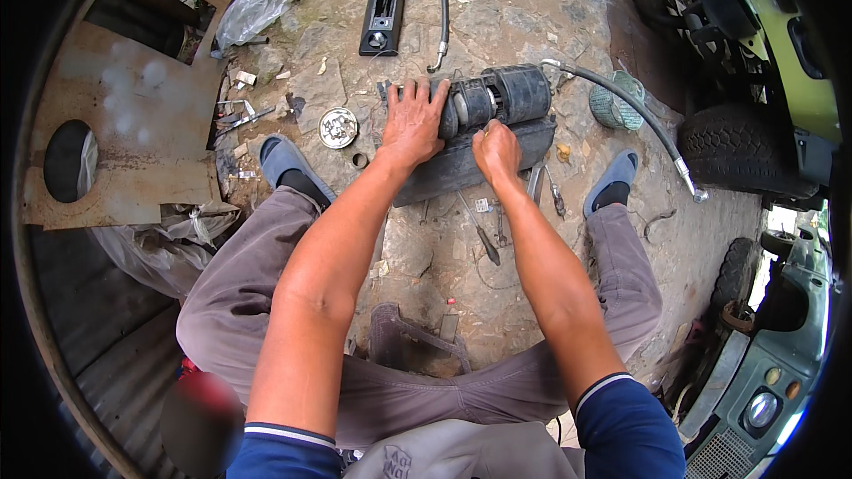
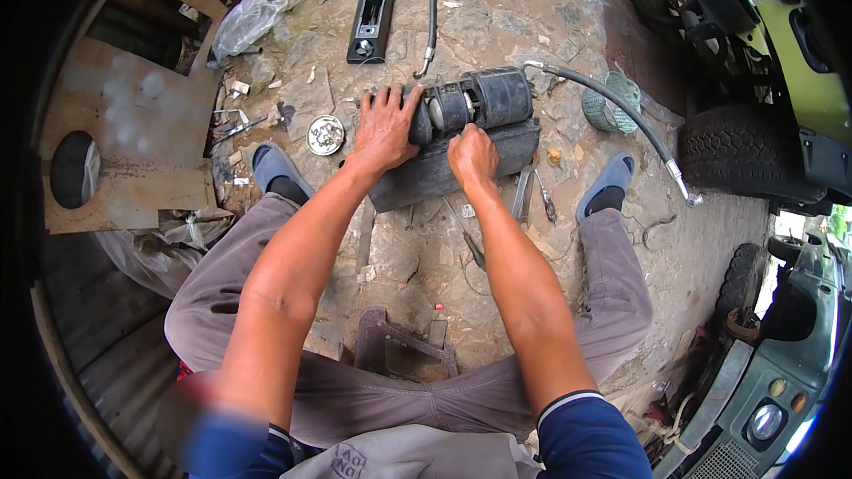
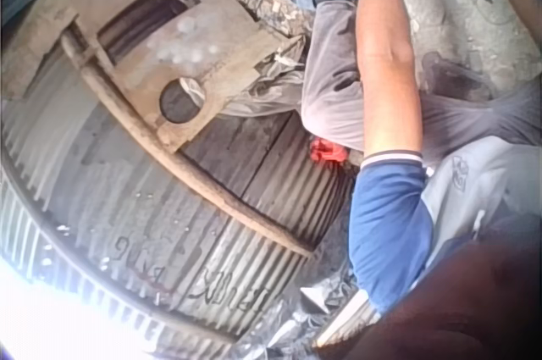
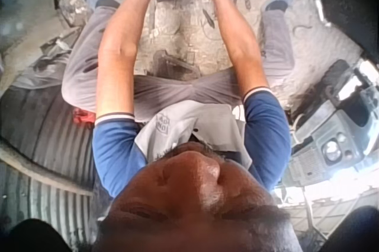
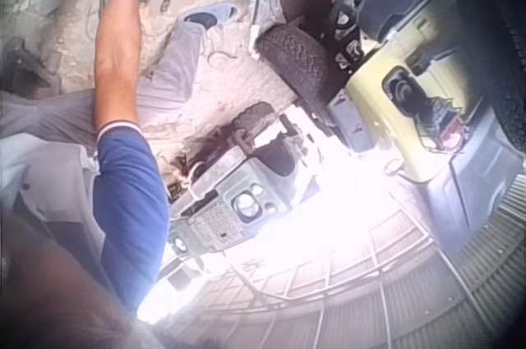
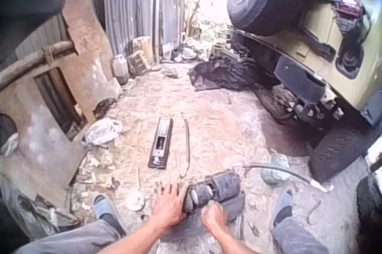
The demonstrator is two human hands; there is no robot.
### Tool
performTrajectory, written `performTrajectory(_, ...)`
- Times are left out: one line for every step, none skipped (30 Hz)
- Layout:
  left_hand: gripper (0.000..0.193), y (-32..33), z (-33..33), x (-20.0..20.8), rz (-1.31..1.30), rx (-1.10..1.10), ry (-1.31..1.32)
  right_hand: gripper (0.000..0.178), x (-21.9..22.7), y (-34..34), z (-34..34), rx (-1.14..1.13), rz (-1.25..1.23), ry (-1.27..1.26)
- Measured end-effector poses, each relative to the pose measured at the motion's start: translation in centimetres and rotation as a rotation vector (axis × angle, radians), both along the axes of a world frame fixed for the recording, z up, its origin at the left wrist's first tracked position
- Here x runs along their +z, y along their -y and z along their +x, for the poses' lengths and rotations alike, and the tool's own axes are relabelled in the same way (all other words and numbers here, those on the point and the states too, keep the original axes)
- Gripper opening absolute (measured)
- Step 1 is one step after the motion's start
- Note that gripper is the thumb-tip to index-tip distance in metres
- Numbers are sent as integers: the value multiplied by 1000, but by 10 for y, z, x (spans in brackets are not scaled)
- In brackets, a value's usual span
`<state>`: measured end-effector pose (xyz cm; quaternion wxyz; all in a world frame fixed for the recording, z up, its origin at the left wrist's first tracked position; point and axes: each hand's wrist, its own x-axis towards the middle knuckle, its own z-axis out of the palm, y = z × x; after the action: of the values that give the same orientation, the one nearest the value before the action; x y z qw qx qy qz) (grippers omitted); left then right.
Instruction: The person uses a screwdriver to disassemble parts of a black plastic blower assembly, removing screws and prying off a small circular component by hand.
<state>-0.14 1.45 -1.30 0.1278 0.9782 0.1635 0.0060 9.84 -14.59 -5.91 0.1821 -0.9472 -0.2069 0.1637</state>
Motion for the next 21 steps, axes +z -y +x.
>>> performTrajectory(108, 1, 0, -1, 8, 1, 3, 24, 2, -1, -1, -12, 12, 32)
performTrajectory(110, 0, -1, -2, 15, 1, 6, 23, 4, -2, -2, -24, 24, 64)
performTrajectory(110, -1, -1, -3, 16, 6, 9, 22, 5, -3, -4, -35, 36, 96)
performTrajectory(110, -1, 0, -4, 12, 6, 15, 21, 1, 1, -2, -48, 79, 88)
performTrajectory(110, -1, 0, -5, 8, 8, 20, 20, -3, 6, 0, -60, 123, 80)
performTrajectory(111, -1, 0, -6, 2, 8, 12, 19, -7, 11, 2, -72, 167, 72)
performTrajectory(111, -2, 0, -6, -5, 7, 6, 18, -10, 17, 6, -116, 191, 43)
performTrajectory(111, -3, 0, -5, -12, 6, 0, 19, -14, 22, 8, -135, 221, 17)
performTrajectory(111, -4, 0, -5, -10, 7, -3, 19, -17, 26, 10, -154, 252, -9)
performTrajectory(111, -2, 1, -4, -12, 2, -2, 19, -24, 35, 13, -177, 279, -31)
performTrajectory(111, -1, 3, -3, -11, -3, 1, 20, -31, 42, 17, -211, 305, -83)
performTrajectory(111, 1, 6, -2, -17, -8, 9, 21, -38, 49, 22, -246, 332, -135)
performTrajectory(111, 0, 3, -3, -19, -3, 6, 23, -35, 46, 20, -273, 360, -199)
performTrajectory(111, -1, 2, -4, -20, 0, 4, 24, -32, 44, 17, -261, 371, -173)
performTrajectory(111, -2, 1, -5, -13, 7, 9, 26, -29, 41, 13, -249, 382, -146)
performTrajectory(111, -2, -1, -8, -6, 12, 13, 27, -22, 36, 7, -240, 392, -119)
performTrajectory(111, -3, 0, -8, 2, 12, 20, 34, -19, 31, 5, -218, 363, -98)
performTrajectory(111, -2, 0, -8, -7, 8, 21, 36, -16, 26, 3, -223, 327, -72)
performTrajectory(111, -3, 0, -7, -14, 6, 21, 37, -13, 20, 2, -227, 293, -48)
performTrajectory(110, -3, 0, -6, -21, 3, 21, 39, -10, 16, 3, -231, 258, -24)
performTrajectory(110, -3, 1, -5, -15, 0, 22, 43, -5, 12, 6, -202, 162, -64)
